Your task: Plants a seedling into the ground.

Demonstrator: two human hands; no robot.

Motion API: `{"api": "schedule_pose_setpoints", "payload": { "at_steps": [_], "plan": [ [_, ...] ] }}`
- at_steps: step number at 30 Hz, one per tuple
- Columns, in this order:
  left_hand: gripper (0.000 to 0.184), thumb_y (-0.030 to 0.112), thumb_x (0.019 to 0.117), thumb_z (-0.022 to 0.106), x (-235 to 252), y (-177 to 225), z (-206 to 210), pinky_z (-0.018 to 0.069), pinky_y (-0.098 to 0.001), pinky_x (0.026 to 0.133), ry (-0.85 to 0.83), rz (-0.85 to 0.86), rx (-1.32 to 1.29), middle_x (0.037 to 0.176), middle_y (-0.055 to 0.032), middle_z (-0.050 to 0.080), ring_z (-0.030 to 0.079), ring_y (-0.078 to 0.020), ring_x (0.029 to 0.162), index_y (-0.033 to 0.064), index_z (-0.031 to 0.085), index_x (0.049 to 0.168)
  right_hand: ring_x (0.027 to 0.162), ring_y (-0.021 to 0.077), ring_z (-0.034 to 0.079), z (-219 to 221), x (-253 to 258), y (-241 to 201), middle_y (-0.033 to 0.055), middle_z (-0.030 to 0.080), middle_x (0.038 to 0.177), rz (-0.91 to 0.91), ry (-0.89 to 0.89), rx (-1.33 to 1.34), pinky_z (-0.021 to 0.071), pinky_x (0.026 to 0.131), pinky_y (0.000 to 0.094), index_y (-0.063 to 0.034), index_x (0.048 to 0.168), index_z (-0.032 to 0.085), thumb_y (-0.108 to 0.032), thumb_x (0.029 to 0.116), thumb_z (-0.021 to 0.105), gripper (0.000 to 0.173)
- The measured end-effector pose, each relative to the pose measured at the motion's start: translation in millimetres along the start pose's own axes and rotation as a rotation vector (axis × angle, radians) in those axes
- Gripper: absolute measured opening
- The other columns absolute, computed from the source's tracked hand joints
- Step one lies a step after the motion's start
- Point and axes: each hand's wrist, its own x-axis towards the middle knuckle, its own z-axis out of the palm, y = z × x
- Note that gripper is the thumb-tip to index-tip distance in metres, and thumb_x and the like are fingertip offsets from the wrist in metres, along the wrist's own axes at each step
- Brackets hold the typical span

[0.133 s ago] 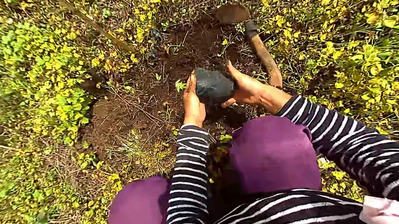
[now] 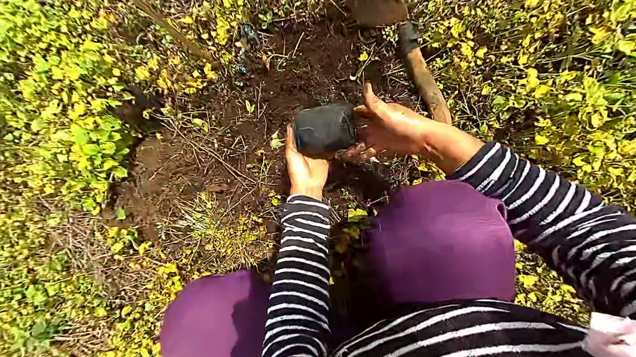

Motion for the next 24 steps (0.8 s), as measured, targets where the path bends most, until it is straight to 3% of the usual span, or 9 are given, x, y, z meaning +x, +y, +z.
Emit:
{"api": "schedule_pose_setpoints", "payload": {
  "at_steps": [2, 4, 6, 8, 11, 15, 19, 22, 24],
  "plan": [
    [0.057, 0.056, 0.1090, 0.020, 1.8, -8.3, -7.3, 0.0548, -0.0497, 0.090, 0.072, -0.046, -0.115, 0.126, -0.0108, 0.064, 0.063, -0.0272, 0.113, 0.0167, 0.050, 0.137, 0.090, 0.0264, 0.074, 3.0, -2.2, -8.7, 0.0195, 0.072, 0.113, -0.041, 0.077, -0.200, 0.0615, 0.079, 0.0423, -0.0039, 0.151, 0.042, -0.052, 0.1112, 0.013, 0.069],
    [0.060, 0.058, 0.1084, 0.017, 2.9, -13.9, -11.7, 0.0536, -0.0508, 0.093, 0.114, -0.053, -0.213, 0.126, -0.0115, 0.063, 0.062, -0.0279, 0.114, 0.0159, 0.049, 0.137, 0.095, 0.0244, 0.074, 4.9, 0.5, -14.0, 0.0172, 0.071, 0.117, -0.172, 0.173, -0.431, 0.0617, 0.085, 0.0437, -0.0018, 0.137, 0.058, -0.035, 0.1127, 0.037, 0.046],
    [0.063, 0.059, 0.1078, 0.014, 2.2, -15.6, -16.3, 0.0525, -0.0509, 0.093, 0.133, -0.046, -0.250, 0.125, -0.0111, 0.063, 0.062, -0.0267, 0.113, 0.0152, 0.050, 0.135, 0.103, 0.0269, 0.071, 9.9, 3.8, -17.0, 0.0185, 0.070, 0.119, -0.320, 0.228, -0.663, 0.0563, 0.094, 0.0487, -0.0003, 0.126, 0.066, -0.025, 0.1052, 0.059, 0.033],
    [0.063, 0.059, 0.1080, 0.012, -0.6, -14.0, -21.0, 0.0534, -0.0488, 0.091, 0.143, -0.038, -0.209, 0.123, -0.0101, 0.063, 0.063, -0.0255, 0.110, 0.0160, 0.050, 0.136, 0.104, 0.0305, 0.069, 20.0, 5.9, -17.5, 0.0203, 0.070, 0.114, -0.425, 0.219, -0.813, 0.0538, 0.096, 0.0515, 0.0015, 0.116, 0.070, -0.022, 0.0988, 0.068, 0.029],
    [0.059, 0.058, 0.1087, 0.017, 2.9, -7.6, -19.0, 0.0564, -0.0455, 0.080, 0.219, -0.037, -0.117, 0.114, -0.0106, 0.065, 0.065, -0.0252, 0.097, 0.0162, 0.050, 0.134, 0.101, 0.0356, 0.069, 33.6, 13.5, -20.2, 0.0228, 0.070, 0.108, -0.416, 0.174, -0.937, 0.0528, 0.093, 0.0571, 0.0037, 0.107, 0.072, -0.029, 0.0956, 0.073, 0.035],
    [0.059, 0.055, 0.1103, 0.017, 3.2, -14.8, -26.3, 0.0533, -0.0490, 0.094, 0.209, -0.014, -0.116, 0.134, -0.0119, 0.059, 0.060, -0.0270, 0.117, 0.0165, 0.044, 0.146, 0.101, 0.0366, 0.069, 37.1, 14.4, -9.7, 0.0243, 0.070, 0.107, -0.416, 0.186, -0.969, 0.0533, 0.094, 0.0548, 0.0055, 0.107, 0.073, -0.017, 0.0986, 0.066, 0.025],
    [0.060, 0.056, 0.1103, 0.018, 1.5, -23.1, -23.5, 0.0522, -0.0475, 0.097, 0.212, -0.069, -0.066, 0.138, -0.0107, 0.058, 0.059, -0.0256, 0.121, 0.0167, 0.043, 0.148, 0.095, 0.0437, 0.068, 36.2, 9.7, -0.5, 0.0259, 0.069, 0.102, -0.354, 0.282, -1.086, 0.0525, 0.082, 0.0636, 0.0033, 0.109, 0.069, -0.015, 0.0957, 0.066, 0.023],
    [0.063, 0.058, 0.1095, 0.016, 2.6, -32.1, -15.8, 0.0544, -0.0439, 0.088, 0.190, -0.156, -0.100, 0.131, -0.0117, 0.061, 0.062, -0.0249, 0.111, 0.0152, 0.045, 0.146, 0.088, 0.0451, 0.068, 44.3, 6.1, -22.8, 0.0266, 0.069, 0.092, -0.261, 0.349, -1.093, 0.0508, 0.077, 0.0652, 0.0062, 0.102, 0.068, -0.015, 0.0925, 0.069, 0.024],
    [0.066, 0.062, 0.1075, 0.015, 2.9, -35.4, -11.1, 0.0563, -0.0437, 0.088, 0.107, -0.206, -0.236, 0.124, -0.0103, 0.064, 0.064, -0.0240, 0.108, 0.0159, 0.048, 0.140, 0.079, 0.0403, 0.066, 48.7, -0.6, -36.6, 0.0233, 0.066, 0.085, -0.344, 0.350, -1.100, 0.0511, 0.070, 0.0602, 0.0047, 0.096, 0.065, -0.017, 0.0922, 0.069, 0.022]
  ]
}}
